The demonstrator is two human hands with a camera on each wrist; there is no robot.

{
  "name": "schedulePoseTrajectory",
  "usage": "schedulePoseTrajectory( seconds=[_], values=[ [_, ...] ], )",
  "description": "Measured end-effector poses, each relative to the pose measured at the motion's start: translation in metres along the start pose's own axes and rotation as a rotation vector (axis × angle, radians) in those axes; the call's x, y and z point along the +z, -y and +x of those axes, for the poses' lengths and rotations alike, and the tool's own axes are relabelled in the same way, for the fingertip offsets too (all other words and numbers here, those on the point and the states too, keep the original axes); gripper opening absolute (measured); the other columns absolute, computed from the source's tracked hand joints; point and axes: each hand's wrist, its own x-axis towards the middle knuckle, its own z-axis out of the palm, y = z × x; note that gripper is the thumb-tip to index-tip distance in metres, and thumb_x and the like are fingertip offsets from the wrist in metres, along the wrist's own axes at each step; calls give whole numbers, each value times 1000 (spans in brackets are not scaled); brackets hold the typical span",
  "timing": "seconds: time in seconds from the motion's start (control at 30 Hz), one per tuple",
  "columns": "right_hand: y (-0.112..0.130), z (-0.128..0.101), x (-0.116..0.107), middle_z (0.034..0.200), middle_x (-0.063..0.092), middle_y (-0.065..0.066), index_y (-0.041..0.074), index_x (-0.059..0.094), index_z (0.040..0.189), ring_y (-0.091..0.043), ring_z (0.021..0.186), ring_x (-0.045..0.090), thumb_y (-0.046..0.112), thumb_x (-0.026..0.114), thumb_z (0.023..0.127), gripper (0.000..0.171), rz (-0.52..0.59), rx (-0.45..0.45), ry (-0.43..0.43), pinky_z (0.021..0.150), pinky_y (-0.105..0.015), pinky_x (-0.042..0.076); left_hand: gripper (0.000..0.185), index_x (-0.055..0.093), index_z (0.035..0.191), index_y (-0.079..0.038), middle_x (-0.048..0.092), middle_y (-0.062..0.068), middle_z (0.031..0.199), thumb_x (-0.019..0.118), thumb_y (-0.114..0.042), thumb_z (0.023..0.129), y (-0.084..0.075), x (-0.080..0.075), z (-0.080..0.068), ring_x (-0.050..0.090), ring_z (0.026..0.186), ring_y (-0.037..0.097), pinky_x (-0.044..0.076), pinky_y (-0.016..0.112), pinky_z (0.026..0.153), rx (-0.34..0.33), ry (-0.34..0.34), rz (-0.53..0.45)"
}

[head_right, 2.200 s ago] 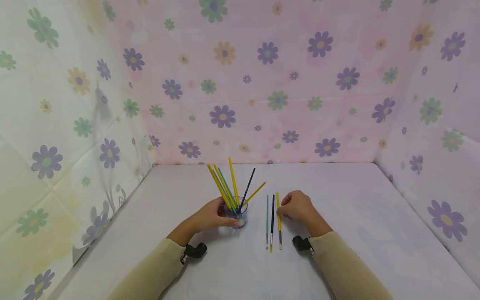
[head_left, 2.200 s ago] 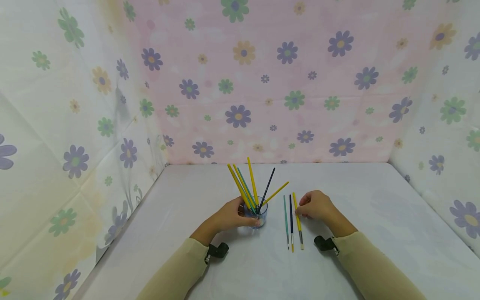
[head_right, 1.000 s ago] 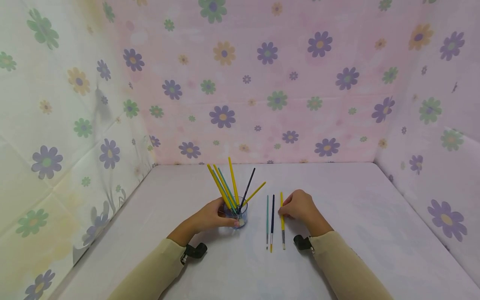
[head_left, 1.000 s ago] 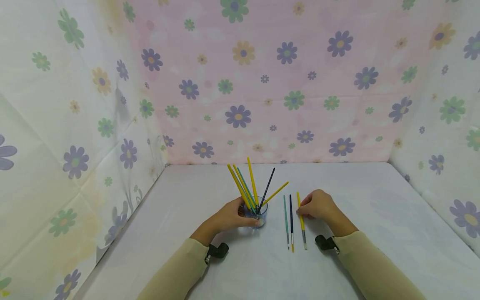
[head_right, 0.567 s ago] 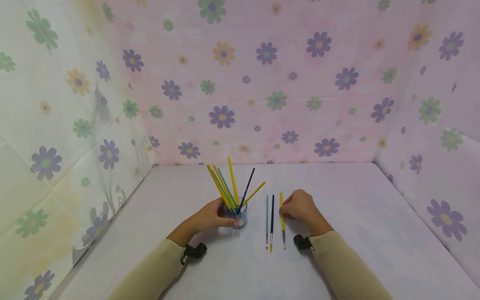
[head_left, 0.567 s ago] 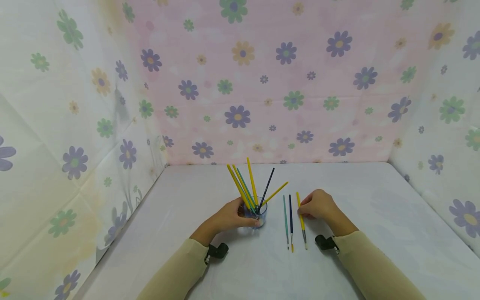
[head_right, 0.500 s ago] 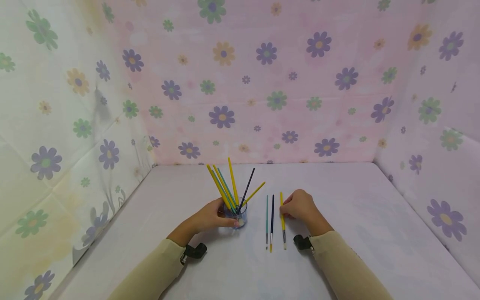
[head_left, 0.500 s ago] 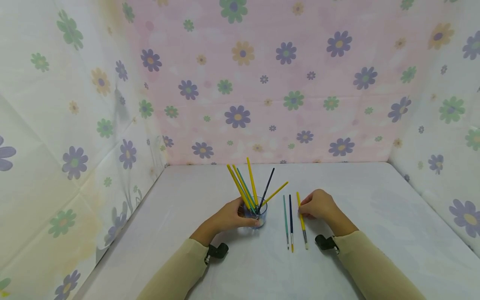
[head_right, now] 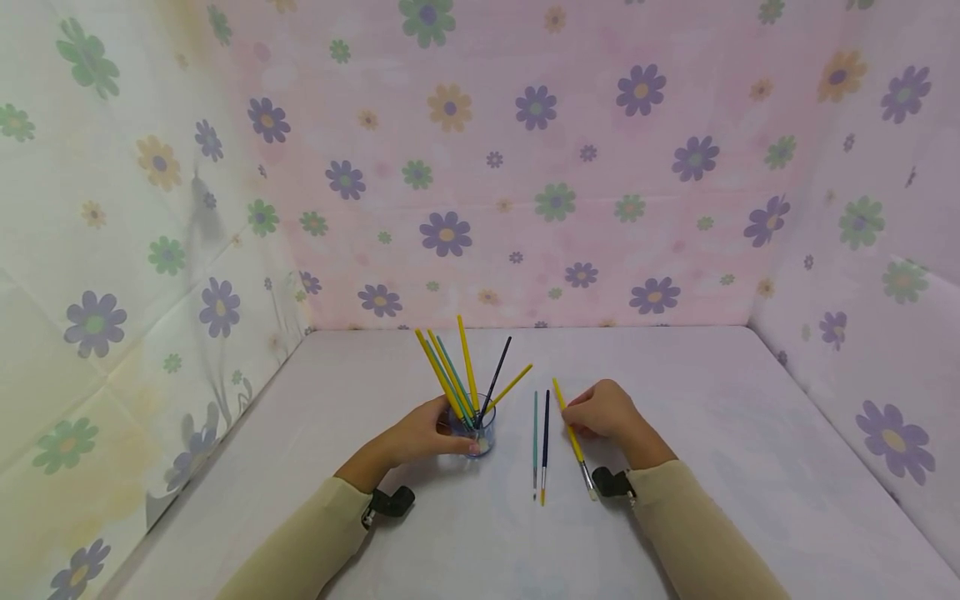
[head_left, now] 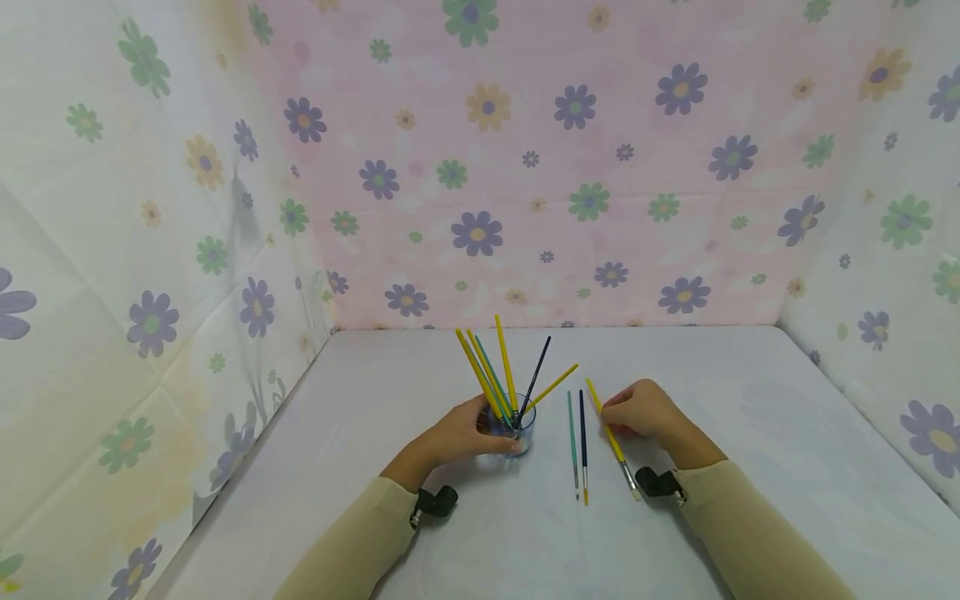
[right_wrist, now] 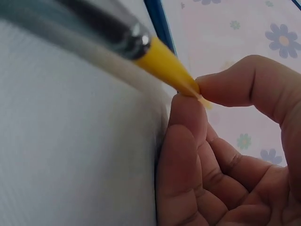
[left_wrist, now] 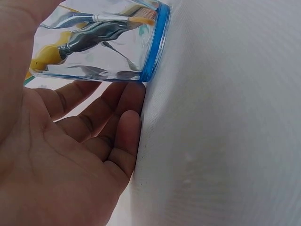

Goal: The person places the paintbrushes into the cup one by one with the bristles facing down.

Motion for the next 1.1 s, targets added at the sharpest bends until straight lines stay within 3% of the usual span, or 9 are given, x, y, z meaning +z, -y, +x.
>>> schedulePoseTrajectory(
  seconds=[0.37, 0.7, 1.1],
  values=[
    [-5, 4, -4, 104, 71, -13, 1, 69, 120, -21, 83, 67, 21, 78, 88, 39, 143, 1, 33, 71, -28, 59, 67, 57, 130, -27, 63, -2, 114, 88, -55, 77, -1, 0, -1, 60, 100, 20, 52, 37, 87, -11, 4, -7],
    [2, -3, -7, 112, 70, -14, 0, 68, 122, -21, 86, 69, 20, 82, 89, 41, 232, -74, 92, 76, -31, 62, 67, 57, 130, -27, 63, -3, 114, 87, -55, 78, -2, 0, -1, 60, 101, 20, 52, 36, 88, -8, 3, 6],
    [9, -6, -10, 120, 70, -17, 0, 65, 125, -24, 93, 72, 22, 77, 93, 41, 317, -111, 84, 83, -33, 63, 68, 57, 131, -27, 63, -3, 115, 87, -56, 77, -1, 0, 0, 61, 101, 19, 52, 37, 89, -11, 3, 7]
  ],
)
